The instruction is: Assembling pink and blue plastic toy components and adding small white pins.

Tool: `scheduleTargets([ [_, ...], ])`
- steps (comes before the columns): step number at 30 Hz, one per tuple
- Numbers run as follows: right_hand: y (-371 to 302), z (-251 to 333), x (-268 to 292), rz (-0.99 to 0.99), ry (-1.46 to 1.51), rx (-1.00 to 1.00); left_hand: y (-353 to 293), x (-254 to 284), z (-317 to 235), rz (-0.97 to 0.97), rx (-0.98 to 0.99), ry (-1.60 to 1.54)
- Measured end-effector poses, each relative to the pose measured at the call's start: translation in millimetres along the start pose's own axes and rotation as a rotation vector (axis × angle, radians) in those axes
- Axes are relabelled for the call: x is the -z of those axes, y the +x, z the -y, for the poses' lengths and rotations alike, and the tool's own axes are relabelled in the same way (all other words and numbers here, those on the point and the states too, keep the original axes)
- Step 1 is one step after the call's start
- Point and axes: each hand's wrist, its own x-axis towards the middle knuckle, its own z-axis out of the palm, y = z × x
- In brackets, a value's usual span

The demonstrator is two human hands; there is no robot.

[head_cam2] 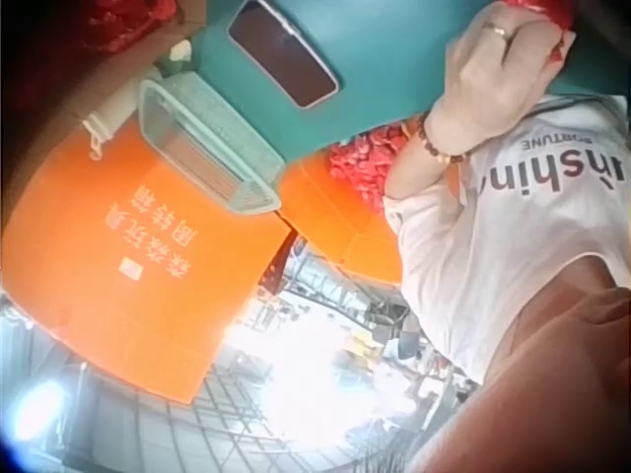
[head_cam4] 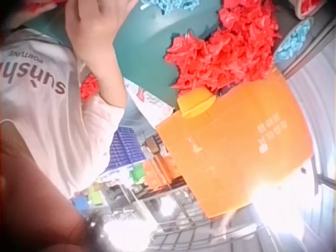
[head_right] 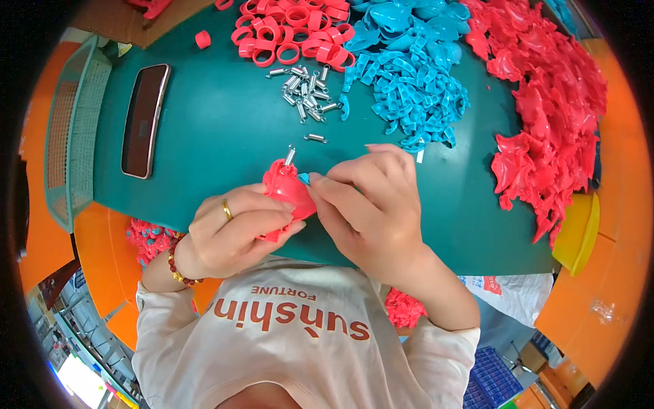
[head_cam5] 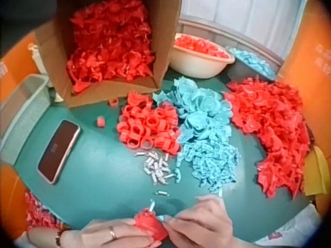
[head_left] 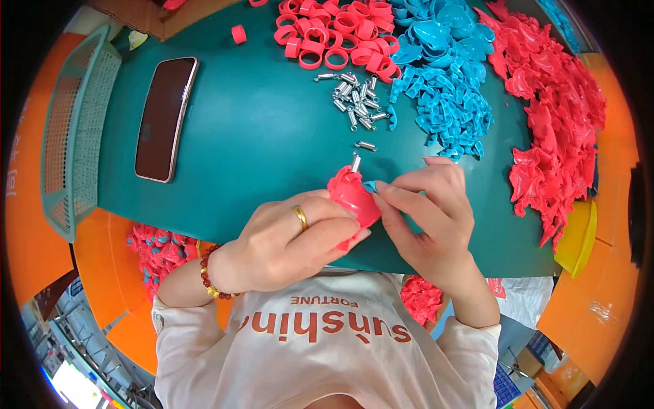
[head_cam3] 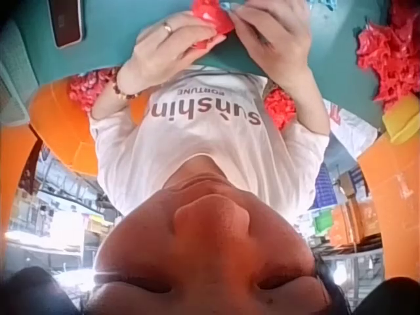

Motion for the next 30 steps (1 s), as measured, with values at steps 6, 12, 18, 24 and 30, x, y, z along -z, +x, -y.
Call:
scheduleTargets([
  [6, -1.3, -1.0, -2.8, 0.021, 0.078, -0.052, 0.2, 1.4, -2.5, 0.038, 0.006, 0.009],
  [12, 8.5, -4.8, 16.5, 0.326, 1.012, -0.833, 1.9, 12.1, 3.9, 0.071, -0.056, -0.160],
  [18, 2.3, -12.9, 16.1, 0.549, 1.189, -0.857, -0.9, 18.1, 15.5, 0.183, -0.100, -0.315],
  [24, -0.9, 10.9, 0.2, 0.157, 1.177, -0.920, 1.5, 4.0, 3.6, -0.170, 0.535, -0.823],
  [30, 21.0, 0.2, 10.6, 0.334, 0.988, -0.760, -2.1, 18.7, 0.3, -0.129, 0.520, -0.854],
])
